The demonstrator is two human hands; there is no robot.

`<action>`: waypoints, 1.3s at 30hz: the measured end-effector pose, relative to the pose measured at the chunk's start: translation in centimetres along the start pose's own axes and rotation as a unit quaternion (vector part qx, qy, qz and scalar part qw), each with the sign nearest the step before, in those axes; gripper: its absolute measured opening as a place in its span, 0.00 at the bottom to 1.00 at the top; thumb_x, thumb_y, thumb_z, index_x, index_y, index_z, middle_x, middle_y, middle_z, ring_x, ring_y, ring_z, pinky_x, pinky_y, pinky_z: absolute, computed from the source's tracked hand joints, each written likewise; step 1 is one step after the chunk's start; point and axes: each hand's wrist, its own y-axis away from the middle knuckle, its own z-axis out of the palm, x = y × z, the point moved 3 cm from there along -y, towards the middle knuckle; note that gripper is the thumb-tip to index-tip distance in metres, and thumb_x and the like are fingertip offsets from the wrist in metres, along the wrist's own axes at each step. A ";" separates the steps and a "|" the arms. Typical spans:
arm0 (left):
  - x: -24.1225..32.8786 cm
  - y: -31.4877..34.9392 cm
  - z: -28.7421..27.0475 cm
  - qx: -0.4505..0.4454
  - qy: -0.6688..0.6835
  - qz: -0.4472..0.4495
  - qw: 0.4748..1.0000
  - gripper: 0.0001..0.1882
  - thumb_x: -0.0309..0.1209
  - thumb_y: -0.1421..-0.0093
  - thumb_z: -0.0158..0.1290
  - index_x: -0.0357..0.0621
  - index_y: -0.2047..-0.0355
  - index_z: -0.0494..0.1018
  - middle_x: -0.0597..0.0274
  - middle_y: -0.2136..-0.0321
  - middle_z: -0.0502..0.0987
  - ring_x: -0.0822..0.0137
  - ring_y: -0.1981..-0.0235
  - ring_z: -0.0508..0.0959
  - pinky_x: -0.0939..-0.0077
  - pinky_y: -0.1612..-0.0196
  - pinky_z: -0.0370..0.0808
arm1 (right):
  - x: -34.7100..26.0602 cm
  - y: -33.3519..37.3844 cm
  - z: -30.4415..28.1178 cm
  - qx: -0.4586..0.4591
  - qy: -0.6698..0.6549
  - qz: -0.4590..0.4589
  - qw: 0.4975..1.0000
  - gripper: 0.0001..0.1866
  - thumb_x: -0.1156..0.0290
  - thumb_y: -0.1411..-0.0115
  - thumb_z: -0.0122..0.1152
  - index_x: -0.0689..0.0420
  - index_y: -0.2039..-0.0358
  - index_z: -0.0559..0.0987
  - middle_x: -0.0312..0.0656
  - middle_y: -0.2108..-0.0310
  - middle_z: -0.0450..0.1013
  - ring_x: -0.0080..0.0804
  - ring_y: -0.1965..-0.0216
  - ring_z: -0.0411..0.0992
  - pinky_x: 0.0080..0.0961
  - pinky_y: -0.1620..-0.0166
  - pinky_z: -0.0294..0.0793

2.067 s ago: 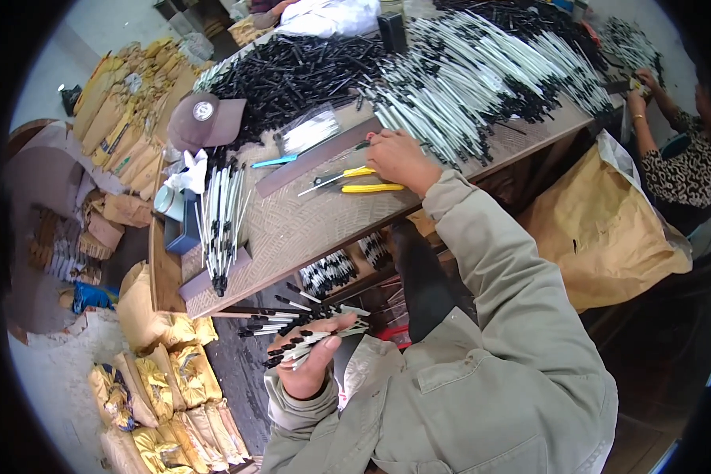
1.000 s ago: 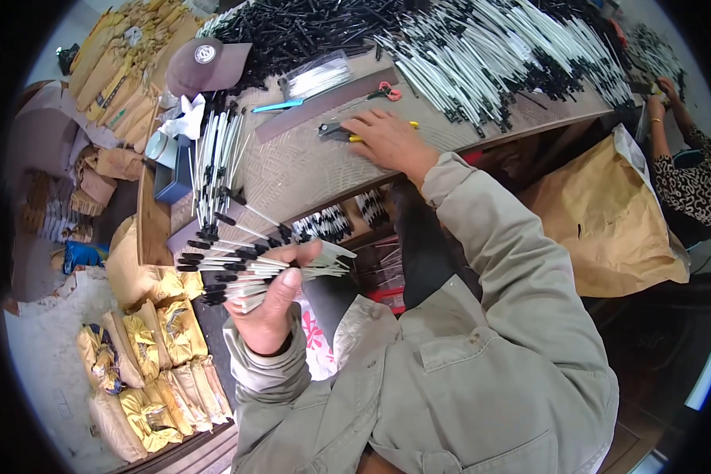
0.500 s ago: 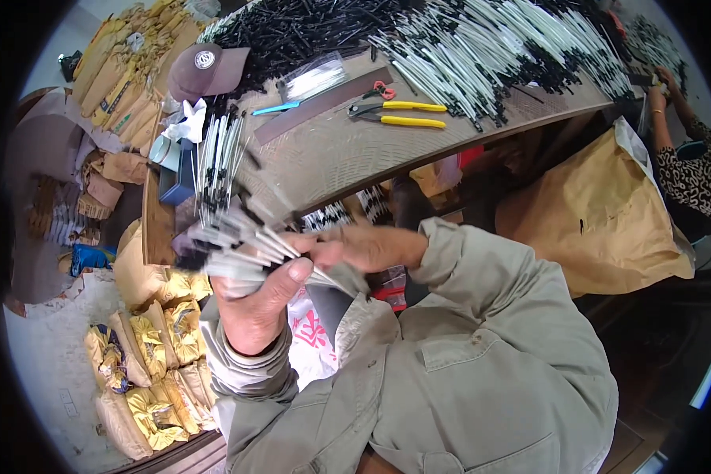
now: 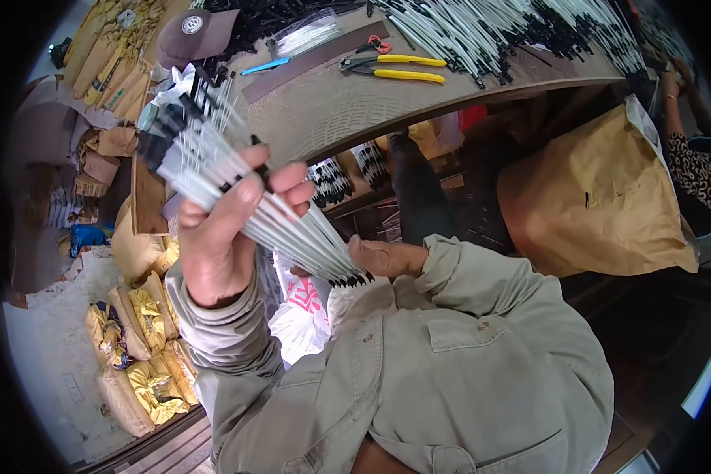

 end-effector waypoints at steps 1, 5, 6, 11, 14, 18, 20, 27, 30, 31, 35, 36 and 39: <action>0.2 0.3 -0.1 -0.045 -0.023 0.053 0.997 0.15 0.24 0.43 0.47 0.33 0.55 0.68 0.39 0.66 0.76 0.52 0.65 0.79 0.58 0.62 0.78 | -0.3 0.2 -0.7 -0.001 0.068 0.020 0.997 0.44 0.34 0.45 0.28 0.64 0.45 0.59 0.48 0.52 0.61 0.34 0.51 0.59 0.30 0.50 0.57; 0.0 2.4 -1.7 -0.278 0.091 0.098 0.951 0.18 0.22 0.48 0.54 0.29 0.56 0.70 0.46 0.64 0.77 0.56 0.54 0.75 0.61 0.55 0.76 | -1.1 -0.3 -2.9 -0.007 0.235 0.010 0.972 0.43 0.36 0.43 0.37 0.66 0.45 0.58 0.48 0.49 0.59 0.32 0.49 0.58 0.27 0.49 0.57; -0.9 2.3 -2.0 -0.264 0.233 -0.093 0.931 0.18 0.27 0.46 0.48 0.31 0.55 0.69 0.47 0.62 0.76 0.56 0.52 0.73 0.59 0.51 0.71 | -1.3 -0.6 -3.7 -0.015 0.266 -0.034 0.963 0.48 0.35 0.46 0.39 0.66 0.40 0.51 0.49 0.37 0.48 0.35 0.38 0.49 0.28 0.39 0.48; -1.7 6.3 -2.7 -0.047 0.621 -0.718 0.311 0.28 0.46 0.36 0.26 0.40 0.47 0.63 0.50 0.50 0.69 0.54 0.44 0.64 0.51 0.38 0.54 | -1.0 -1.2 -7.2 0.047 0.534 -0.225 0.814 0.38 0.38 0.40 0.31 0.62 0.47 0.62 0.48 0.61 0.69 0.35 0.59 0.68 0.29 0.57 0.64; -6.0 5.1 -3.8 -0.146 0.582 -0.677 0.426 0.28 0.47 0.36 0.27 0.43 0.46 0.63 0.51 0.49 0.69 0.56 0.42 0.62 0.58 0.40 0.58 | -10.8 -2.8 -2.0 0.019 -0.069 -0.166 0.984 0.58 0.26 0.53 0.30 0.65 0.38 0.39 0.53 0.38 0.48 0.39 0.36 0.48 0.32 0.37 0.45; -10.4 3.2 -3.9 -0.258 0.704 -0.519 0.409 0.29 0.38 0.39 0.44 0.46 0.40 0.51 0.49 0.38 0.50 0.54 0.39 0.56 0.62 0.43 0.62 | -9.8 -5.7 -3.8 0.088 -0.205 -0.186 0.957 0.51 0.30 0.47 0.24 0.64 0.38 0.42 0.54 0.39 0.51 0.39 0.37 0.51 0.32 0.39 0.50; -14.1 1.5 -6.7 -0.285 0.639 -0.383 0.603 0.36 0.37 0.43 0.52 0.46 0.38 0.46 0.51 0.37 0.44 0.54 0.38 0.53 0.62 0.41 0.60 | -9.6 -6.4 -7.4 0.259 -0.179 -0.107 0.943 0.46 0.34 0.43 0.22 0.64 0.40 0.47 0.54 0.40 0.53 0.38 0.38 0.52 0.32 0.40 0.54; -5.7 -2.1 -4.3 -0.279 -0.035 0.082 0.956 0.22 0.27 0.51 0.56 0.44 0.54 0.71 0.48 0.56 0.74 0.51 0.53 0.74 0.63 0.50 0.71 | -16.8 -4.9 -13.5 0.364 0.115 -0.100 0.919 0.43 0.41 0.38 0.21 0.72 0.41 0.48 0.56 0.43 0.56 0.39 0.39 0.54 0.29 0.38 0.50; -3.9 -2.6 -5.3 -0.393 -0.240 0.204 0.864 0.21 0.35 0.38 0.41 0.47 0.44 0.63 0.45 0.47 0.65 0.54 0.46 0.67 0.63 0.43 0.64 | -16.0 -4.9 -12.4 0.323 0.178 -0.105 0.924 0.41 0.42 0.37 0.19 0.70 0.41 0.48 0.55 0.42 0.56 0.38 0.39 0.53 0.29 0.38 0.49; -3.4 -2.1 -5.4 -0.427 -0.276 0.268 0.818 0.22 0.38 0.37 0.35 0.48 0.44 0.62 0.46 0.44 0.62 0.55 0.42 0.61 0.64 0.40 0.59 | -15.2 -4.3 -11.7 0.306 0.245 -0.122 0.912 0.39 0.45 0.36 0.19 0.70 0.41 0.50 0.52 0.42 0.56 0.40 0.39 0.53 0.29 0.37 0.47; -6.4 -0.3 -5.8 -0.433 -0.434 0.461 0.641 0.30 0.46 0.36 0.18 0.47 0.44 0.61 0.46 0.41 0.57 0.54 0.38 0.53 0.63 0.35 0.47 | -10.0 -3.6 -9.6 0.170 0.420 -0.135 0.881 0.40 0.42 0.37 0.25 0.68 0.41 0.55 0.51 0.40 0.55 0.43 0.38 0.50 0.34 0.38 0.44; -6.2 -0.2 -5.6 -0.439 -0.465 0.473 0.606 0.31 0.47 0.36 0.17 0.47 0.45 0.62 0.46 0.42 0.57 0.54 0.37 0.53 0.63 0.35 0.46 | -9.2 -3.5 -8.9 0.116 0.422 -0.150 0.887 0.41 0.41 0.38 0.27 0.67 0.41 0.56 0.51 0.40 0.54 0.45 0.38 0.49 0.36 0.38 0.43; -5.7 0.8 -4.4 -0.413 -0.401 0.437 0.691 0.23 0.37 0.45 0.33 0.43 0.53 0.68 0.42 0.50 0.64 0.53 0.44 0.62 0.62 0.42 0.56 | -7.9 -3.7 -7.5 0.061 0.424 -0.172 0.887 0.42 0.38 0.41 0.29 0.63 0.41 0.56 0.50 0.39 0.53 0.46 0.37 0.47 0.39 0.38 0.39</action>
